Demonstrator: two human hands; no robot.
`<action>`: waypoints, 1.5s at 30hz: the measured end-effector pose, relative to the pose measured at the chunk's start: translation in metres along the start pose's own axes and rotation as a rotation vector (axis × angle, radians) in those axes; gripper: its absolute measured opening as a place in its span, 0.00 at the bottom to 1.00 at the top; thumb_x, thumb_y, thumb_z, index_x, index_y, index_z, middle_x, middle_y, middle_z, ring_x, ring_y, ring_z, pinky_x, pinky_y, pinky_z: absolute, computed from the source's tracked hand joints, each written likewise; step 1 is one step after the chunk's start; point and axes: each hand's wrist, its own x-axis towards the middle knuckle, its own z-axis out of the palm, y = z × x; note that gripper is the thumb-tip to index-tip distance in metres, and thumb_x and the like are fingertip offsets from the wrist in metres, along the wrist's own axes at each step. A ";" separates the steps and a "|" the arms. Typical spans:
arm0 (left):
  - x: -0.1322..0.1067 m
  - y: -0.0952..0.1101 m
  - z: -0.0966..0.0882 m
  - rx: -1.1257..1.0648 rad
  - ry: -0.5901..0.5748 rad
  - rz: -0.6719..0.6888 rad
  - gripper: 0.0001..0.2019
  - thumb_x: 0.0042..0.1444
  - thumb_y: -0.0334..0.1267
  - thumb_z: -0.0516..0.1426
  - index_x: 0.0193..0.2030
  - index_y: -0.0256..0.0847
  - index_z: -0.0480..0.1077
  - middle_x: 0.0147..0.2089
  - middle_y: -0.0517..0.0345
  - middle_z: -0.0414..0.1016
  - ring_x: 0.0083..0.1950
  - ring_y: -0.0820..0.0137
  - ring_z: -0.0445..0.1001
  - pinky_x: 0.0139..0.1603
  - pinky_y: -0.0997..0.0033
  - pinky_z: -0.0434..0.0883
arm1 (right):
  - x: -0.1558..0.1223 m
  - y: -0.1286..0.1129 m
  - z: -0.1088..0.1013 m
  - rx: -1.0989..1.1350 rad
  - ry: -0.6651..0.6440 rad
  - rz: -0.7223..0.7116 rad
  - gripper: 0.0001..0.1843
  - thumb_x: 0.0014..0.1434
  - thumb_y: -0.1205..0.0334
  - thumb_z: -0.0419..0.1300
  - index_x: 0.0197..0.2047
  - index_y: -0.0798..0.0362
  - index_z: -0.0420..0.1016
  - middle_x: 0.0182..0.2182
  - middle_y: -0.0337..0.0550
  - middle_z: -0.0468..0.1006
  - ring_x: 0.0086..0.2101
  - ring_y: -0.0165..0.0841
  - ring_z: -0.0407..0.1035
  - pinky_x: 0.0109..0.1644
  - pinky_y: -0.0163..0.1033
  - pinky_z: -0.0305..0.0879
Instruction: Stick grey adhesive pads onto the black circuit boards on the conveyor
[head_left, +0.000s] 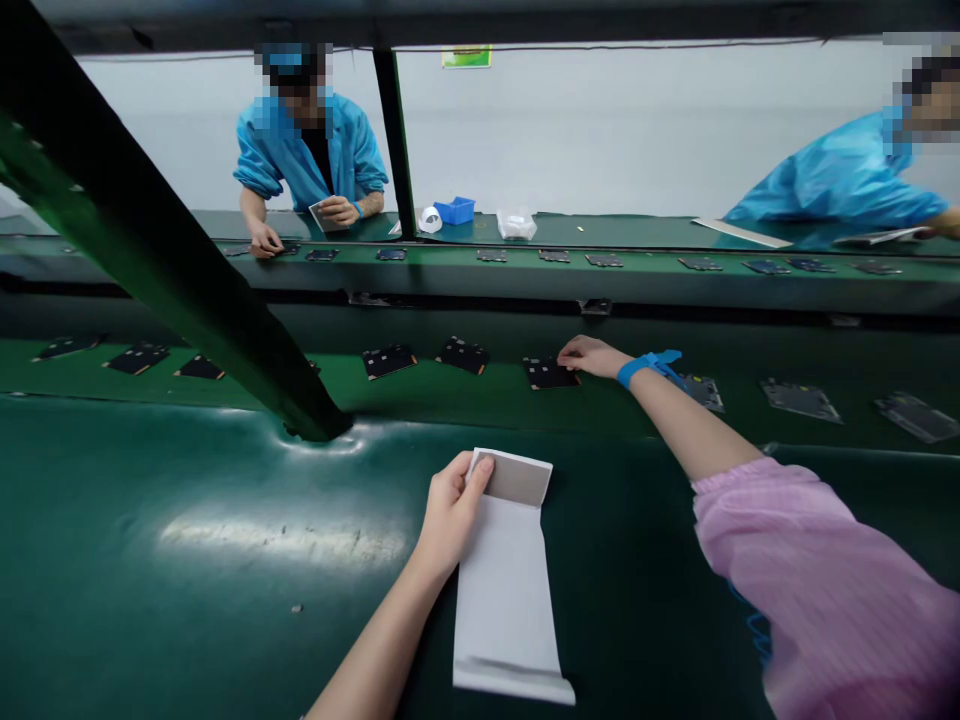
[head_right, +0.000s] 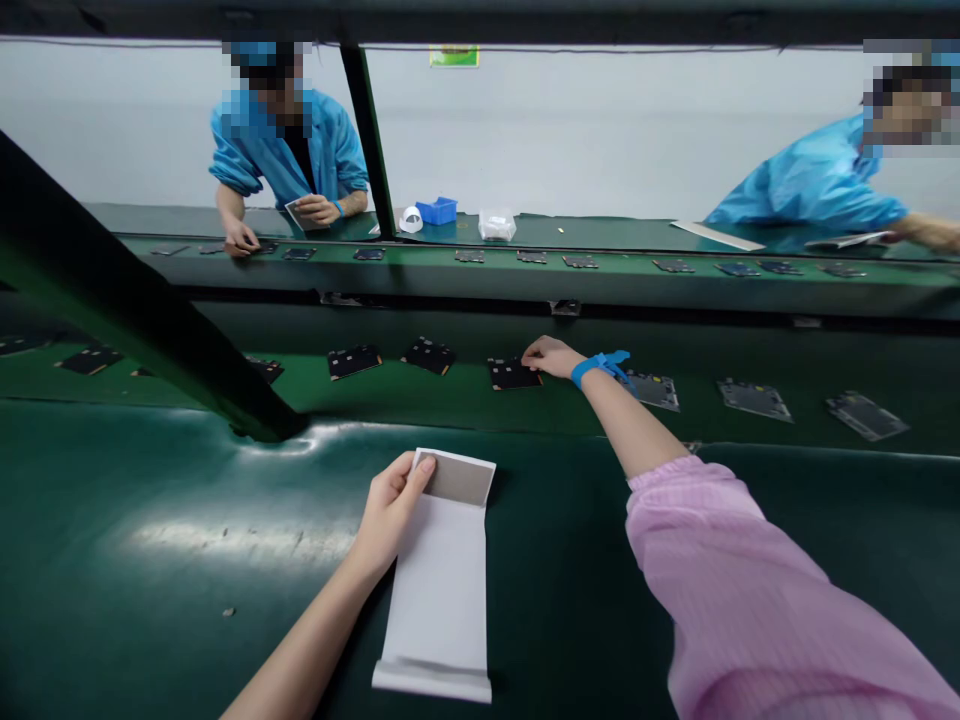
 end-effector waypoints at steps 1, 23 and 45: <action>0.000 0.000 0.000 0.000 0.002 -0.002 0.16 0.58 0.49 0.54 0.27 0.38 0.66 0.25 0.63 0.61 0.27 0.73 0.58 0.28 0.75 0.56 | -0.001 0.001 0.001 0.001 0.032 0.018 0.06 0.53 0.64 0.60 0.28 0.55 0.76 0.33 0.49 0.78 0.35 0.37 0.72 0.43 0.39 0.67; 0.002 -0.006 -0.002 -0.200 0.152 0.040 0.17 0.56 0.51 0.56 0.29 0.37 0.68 0.25 0.64 0.63 0.27 0.75 0.59 0.28 0.78 0.58 | -0.092 -0.059 0.045 -0.055 0.419 0.196 0.26 0.58 0.45 0.54 0.50 0.58 0.72 0.51 0.60 0.71 0.53 0.51 0.64 0.52 0.50 0.64; 0.001 -0.003 -0.002 -0.271 0.226 0.028 0.18 0.52 0.52 0.60 0.27 0.37 0.69 0.23 0.64 0.65 0.24 0.77 0.60 0.25 0.80 0.59 | -0.142 -0.016 0.019 -0.011 0.645 0.330 0.26 0.57 0.61 0.53 0.56 0.65 0.64 0.52 0.69 0.70 0.56 0.55 0.62 0.55 0.57 0.62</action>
